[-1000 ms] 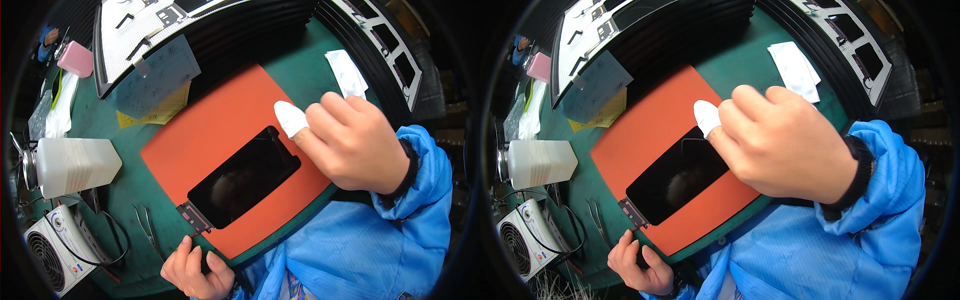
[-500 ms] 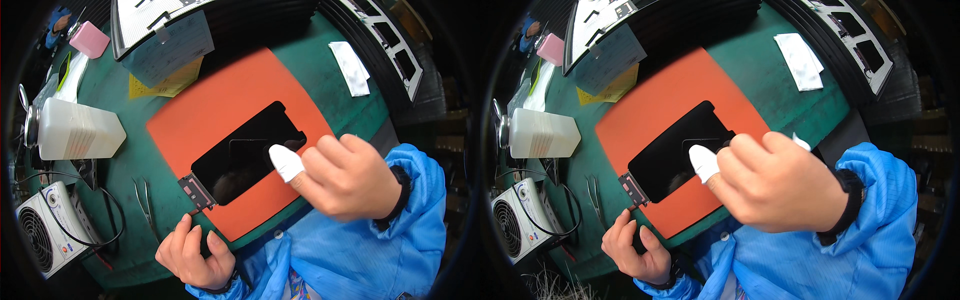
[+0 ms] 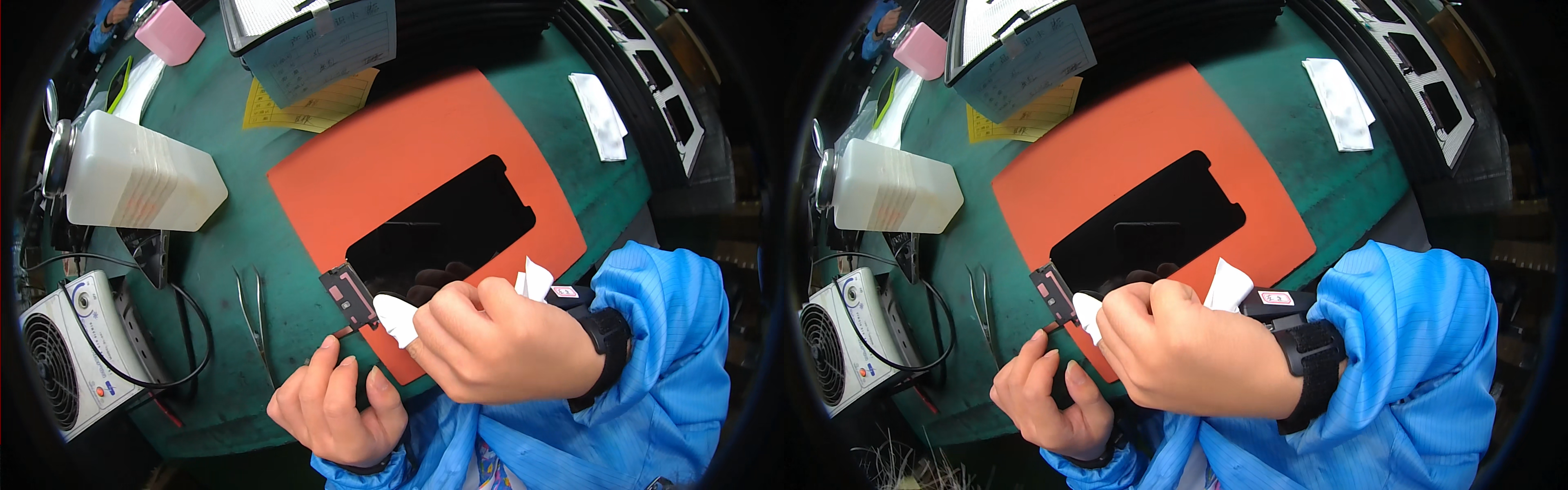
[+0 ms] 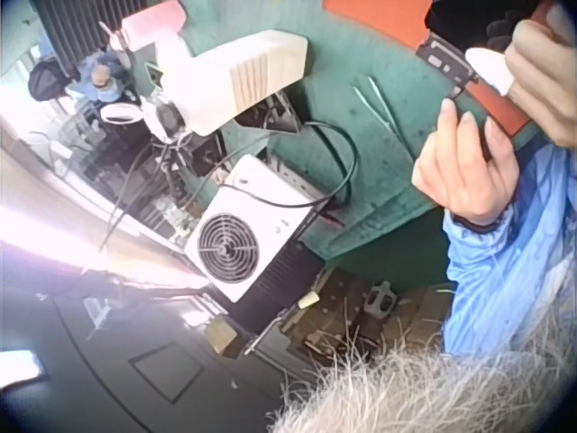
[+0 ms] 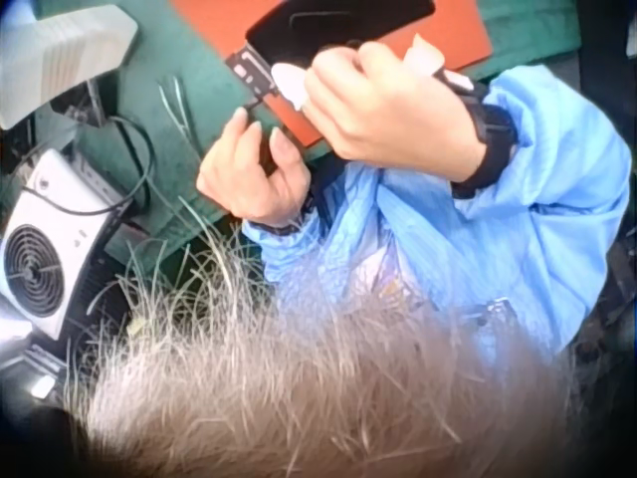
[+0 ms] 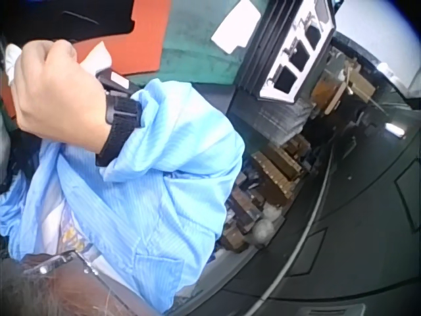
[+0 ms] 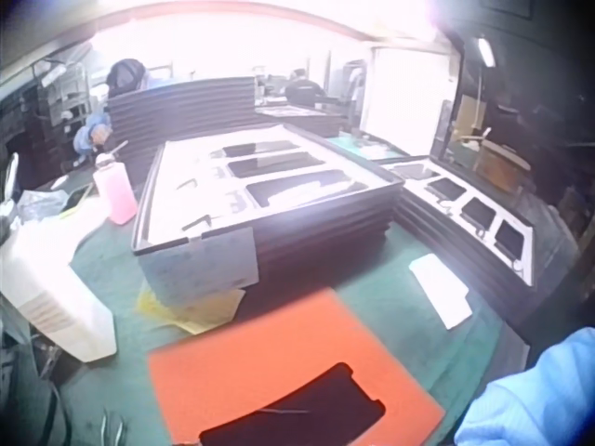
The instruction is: Clean and inspect electronic display screens using a cloth and liquid.
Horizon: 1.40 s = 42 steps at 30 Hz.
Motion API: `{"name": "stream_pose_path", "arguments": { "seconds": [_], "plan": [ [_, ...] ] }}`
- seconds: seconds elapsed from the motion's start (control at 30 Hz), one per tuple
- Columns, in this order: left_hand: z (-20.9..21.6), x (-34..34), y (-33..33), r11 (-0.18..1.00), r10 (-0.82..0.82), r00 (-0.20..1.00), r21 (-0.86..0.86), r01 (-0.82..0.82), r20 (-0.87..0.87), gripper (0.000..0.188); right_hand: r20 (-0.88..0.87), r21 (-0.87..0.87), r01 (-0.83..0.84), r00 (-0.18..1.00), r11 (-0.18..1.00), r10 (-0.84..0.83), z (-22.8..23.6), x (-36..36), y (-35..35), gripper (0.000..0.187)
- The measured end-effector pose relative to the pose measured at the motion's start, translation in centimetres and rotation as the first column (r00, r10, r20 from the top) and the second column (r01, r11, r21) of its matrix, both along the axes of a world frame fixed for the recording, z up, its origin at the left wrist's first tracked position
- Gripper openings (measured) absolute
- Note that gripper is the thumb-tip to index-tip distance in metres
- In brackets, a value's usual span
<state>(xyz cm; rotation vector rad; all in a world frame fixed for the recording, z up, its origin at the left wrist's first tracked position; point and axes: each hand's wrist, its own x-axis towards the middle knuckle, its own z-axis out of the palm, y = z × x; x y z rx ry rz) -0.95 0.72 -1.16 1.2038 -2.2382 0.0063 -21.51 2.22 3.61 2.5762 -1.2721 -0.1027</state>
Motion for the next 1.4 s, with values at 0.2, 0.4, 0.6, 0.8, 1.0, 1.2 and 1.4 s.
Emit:
{"name": "stream_pose_path", "arguments": {
  "seconds": [0.2,0.4,0.6,0.8,1.0,1.2,1.4],
  "plan": [
    [0.0,0.2,-0.1,1.0,-0.007,1.0,0.007,0.007,0.006,0.024,-0.08,0.006,-0.001,0.997,1.0,0.001,0.3,0.4,-0.1,0.018],
    [0.0,0.2,-0.1,1.0,-0.004,1.0,0.002,0.004,-0.002,0.025,-0.084,0.058,0.002,0.997,0.998,0.003,0.8,0.0,-0.2,0.018],
    [0.6,0.1,0.1,0.998,-0.032,0.999,0.057,0.032,0.006,0.021,-0.073,0.056,0.033,0.997,0.998,-0.029,0.7,-0.6,0.1,0.02],
    [0.6,0.2,0.1,0.998,-0.034,0.999,0.056,0.033,0.015,0.021,-0.07,0.053,0.045,0.997,0.998,-0.041,0.6,-1.0,0.2,0.021],
    [0.7,0.0,0.1,0.998,-0.035,0.999,0.052,0.034,0.013,0.021,-0.077,0.037,0.036,0.996,0.999,-0.033,0.6,-0.9,0.3,0.02],
    [0.6,0.1,0.2,0.998,-0.024,0.999,0.062,0.022,0.027,0.022,-0.045,-0.005,-0.006,0.999,1.0,0.006,-0.4,0.1,-0.2,0.017],
    [0.6,0.1,0.1,0.998,-0.02,1.0,0.062,0.019,0.02,0.022,-0.076,0.038,0.036,0.997,0.999,-0.033,0.4,-0.5,0.1,0.017]
  ]
}}
